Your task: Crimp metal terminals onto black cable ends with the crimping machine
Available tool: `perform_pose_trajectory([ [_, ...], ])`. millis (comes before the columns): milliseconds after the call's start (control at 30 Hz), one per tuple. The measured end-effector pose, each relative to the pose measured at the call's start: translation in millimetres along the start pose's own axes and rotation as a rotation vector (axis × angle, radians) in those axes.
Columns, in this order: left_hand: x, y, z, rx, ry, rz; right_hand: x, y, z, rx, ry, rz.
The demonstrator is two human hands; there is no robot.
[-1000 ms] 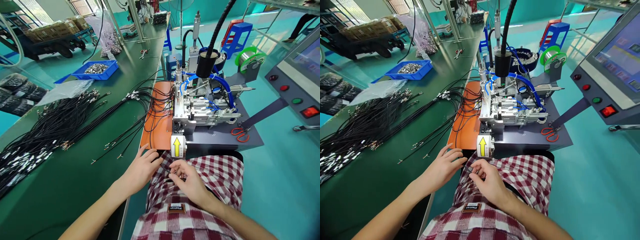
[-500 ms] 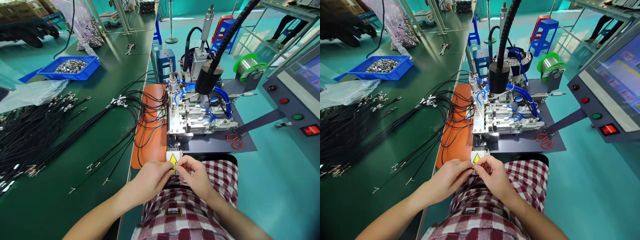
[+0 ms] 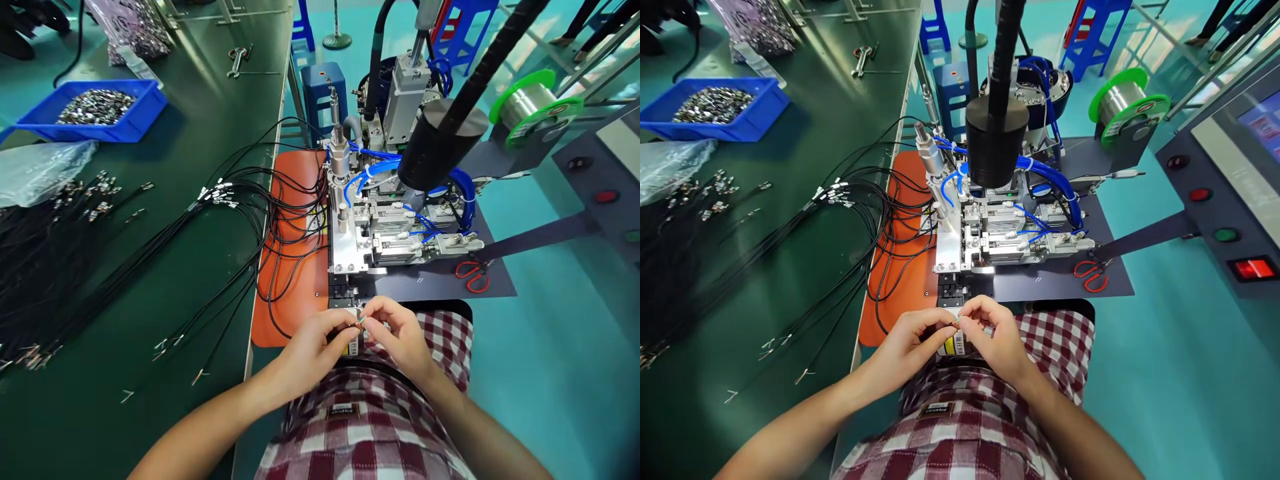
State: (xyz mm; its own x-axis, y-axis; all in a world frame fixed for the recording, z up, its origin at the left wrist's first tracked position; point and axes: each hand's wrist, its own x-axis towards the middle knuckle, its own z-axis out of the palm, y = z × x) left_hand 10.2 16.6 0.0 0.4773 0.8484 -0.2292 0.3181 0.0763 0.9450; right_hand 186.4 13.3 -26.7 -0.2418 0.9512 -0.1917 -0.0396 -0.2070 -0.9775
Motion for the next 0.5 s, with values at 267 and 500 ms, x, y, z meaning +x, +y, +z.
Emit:
perform_pose_trajectory([
  [267,4.6,-7.5,0.5,-0.091,0.076,-0.076,5.3,5.4,-3.3,0.054,0.032,0.028],
  [500,9.5,-15.2,3.1,-0.149,0.242,-0.095,4.9,12.9,-9.2,0.118,0.061,0.063],
])
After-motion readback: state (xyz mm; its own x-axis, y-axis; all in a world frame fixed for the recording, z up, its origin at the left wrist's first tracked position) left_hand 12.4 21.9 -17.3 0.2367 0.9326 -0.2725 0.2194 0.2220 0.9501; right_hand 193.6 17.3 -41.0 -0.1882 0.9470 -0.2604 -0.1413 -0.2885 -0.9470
